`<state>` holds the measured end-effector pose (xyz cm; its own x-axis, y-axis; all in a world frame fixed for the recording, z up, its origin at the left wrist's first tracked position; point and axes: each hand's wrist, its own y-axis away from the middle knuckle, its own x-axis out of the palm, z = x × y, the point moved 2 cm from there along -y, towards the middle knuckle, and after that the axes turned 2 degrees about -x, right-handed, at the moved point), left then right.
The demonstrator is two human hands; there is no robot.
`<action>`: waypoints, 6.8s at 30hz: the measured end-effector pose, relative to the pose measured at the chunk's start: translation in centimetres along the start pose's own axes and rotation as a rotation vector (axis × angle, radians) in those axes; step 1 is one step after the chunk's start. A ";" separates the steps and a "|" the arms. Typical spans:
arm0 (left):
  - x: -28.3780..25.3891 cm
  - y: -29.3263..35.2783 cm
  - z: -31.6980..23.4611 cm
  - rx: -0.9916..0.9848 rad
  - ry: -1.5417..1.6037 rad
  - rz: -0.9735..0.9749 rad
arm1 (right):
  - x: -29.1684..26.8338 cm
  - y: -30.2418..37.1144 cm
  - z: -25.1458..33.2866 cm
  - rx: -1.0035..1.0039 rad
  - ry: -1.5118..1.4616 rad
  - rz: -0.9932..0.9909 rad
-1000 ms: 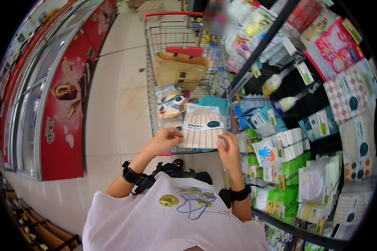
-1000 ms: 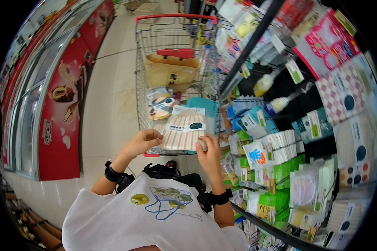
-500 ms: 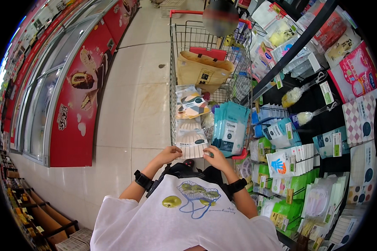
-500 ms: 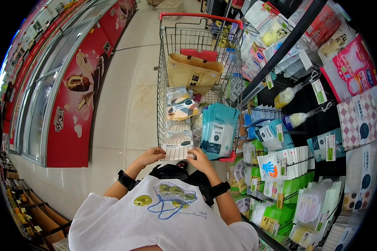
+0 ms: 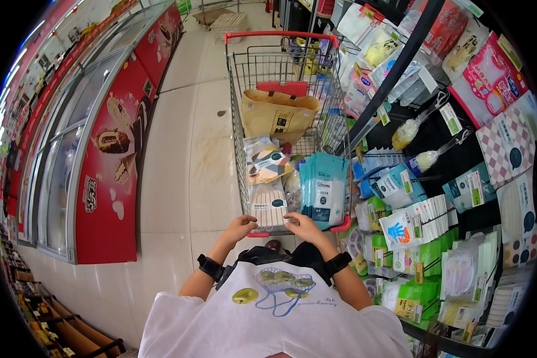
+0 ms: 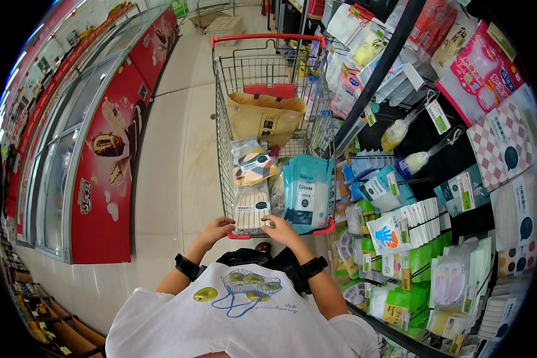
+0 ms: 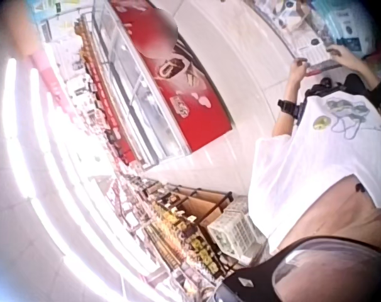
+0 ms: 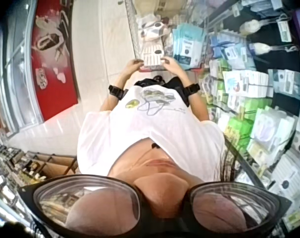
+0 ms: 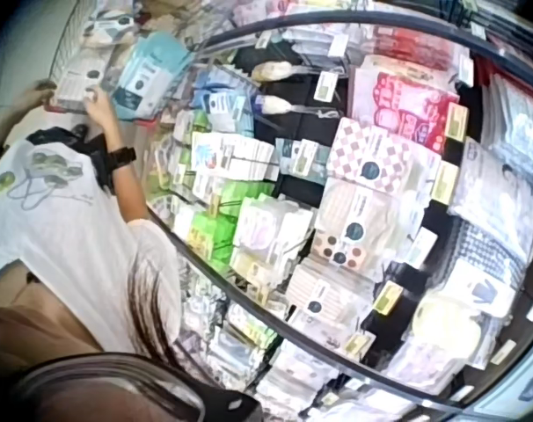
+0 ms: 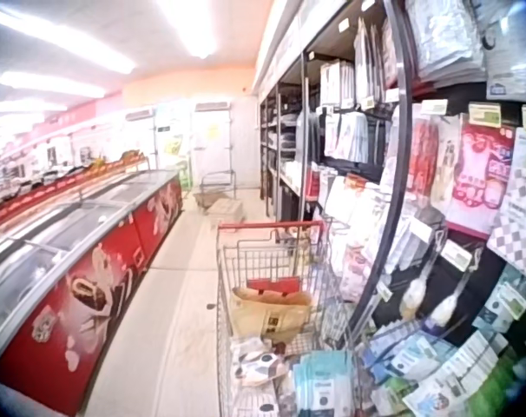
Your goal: The person selects several bath towels and a package of gloves from supermarket shelves and places them into a shopping cart.
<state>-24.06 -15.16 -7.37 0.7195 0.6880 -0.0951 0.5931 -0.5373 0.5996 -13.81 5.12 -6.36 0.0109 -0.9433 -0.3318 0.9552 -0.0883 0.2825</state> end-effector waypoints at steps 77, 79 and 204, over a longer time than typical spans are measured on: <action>57.1 29.9 -31.1 1.426 -0.043 0.837 | -22.7 57.1 13.6 -0.302 0.718 -2.173; 56.1 30.0 -31.0 1.390 -0.012 0.863 | -22.1 56.6 13.9 -0.329 0.707 -2.166; 10.7 -2.1 -2.0 -0.057 -0.063 0.448 | -5.0 14.0 -4.7 0.234 -0.571 -0.545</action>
<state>-18.35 -5.73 -8.02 0.9222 0.3618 0.1364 0.1988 -0.7462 0.6354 0.91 10.06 -4.95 -0.6494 -0.7603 0.0147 0.6955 -0.5861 0.4156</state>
